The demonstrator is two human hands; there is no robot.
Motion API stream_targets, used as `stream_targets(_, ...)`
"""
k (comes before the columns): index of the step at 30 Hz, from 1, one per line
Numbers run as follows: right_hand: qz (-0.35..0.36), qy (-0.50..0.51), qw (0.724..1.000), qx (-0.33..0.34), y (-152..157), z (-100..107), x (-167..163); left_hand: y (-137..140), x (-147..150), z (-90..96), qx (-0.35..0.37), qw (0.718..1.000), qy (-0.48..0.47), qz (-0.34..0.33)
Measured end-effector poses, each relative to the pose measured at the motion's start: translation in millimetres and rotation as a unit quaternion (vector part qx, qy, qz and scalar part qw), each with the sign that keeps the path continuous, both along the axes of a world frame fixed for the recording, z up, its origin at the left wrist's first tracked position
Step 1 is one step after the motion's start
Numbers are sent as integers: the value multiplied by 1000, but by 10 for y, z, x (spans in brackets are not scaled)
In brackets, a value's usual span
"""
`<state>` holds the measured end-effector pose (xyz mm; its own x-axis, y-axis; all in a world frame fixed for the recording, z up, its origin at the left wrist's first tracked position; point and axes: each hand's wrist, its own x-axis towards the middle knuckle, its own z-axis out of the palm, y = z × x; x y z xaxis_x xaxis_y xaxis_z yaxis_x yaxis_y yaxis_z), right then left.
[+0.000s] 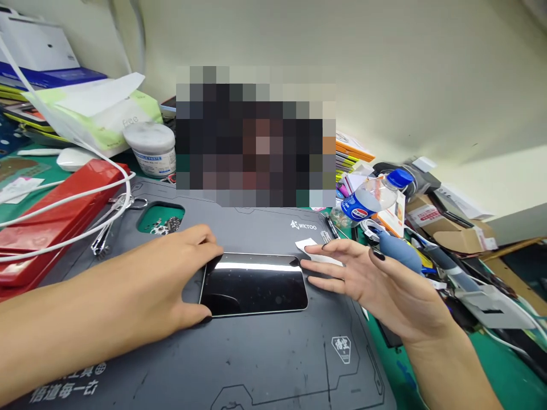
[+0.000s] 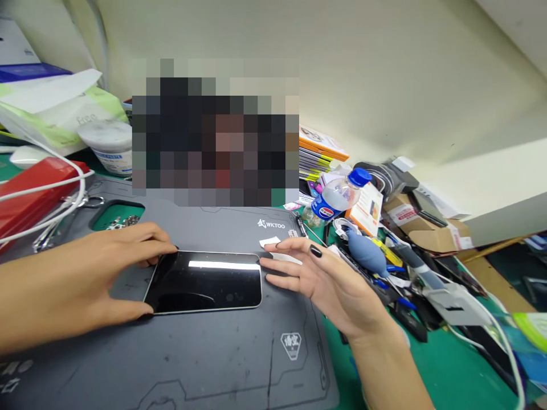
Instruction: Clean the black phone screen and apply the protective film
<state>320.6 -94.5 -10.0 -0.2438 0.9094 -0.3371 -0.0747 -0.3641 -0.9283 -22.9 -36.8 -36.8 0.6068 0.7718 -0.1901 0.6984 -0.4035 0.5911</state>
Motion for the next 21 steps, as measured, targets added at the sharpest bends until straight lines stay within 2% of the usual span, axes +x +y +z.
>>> stream_targets(6,4,11,1000,0,9,17,7,-4,47,76,-2,999,43,-3)
stream_targets(10,4,2,1000,-4,10,27,9,-43,34,68,34,997,75,9)
stream_targets(15,9,11,1000,-8,25,16,41,-34,27,68,29,996,81,2)
stream_targets(21,10,87,994,-68,48,12,-21,4,19,87,34,997,65,-14)
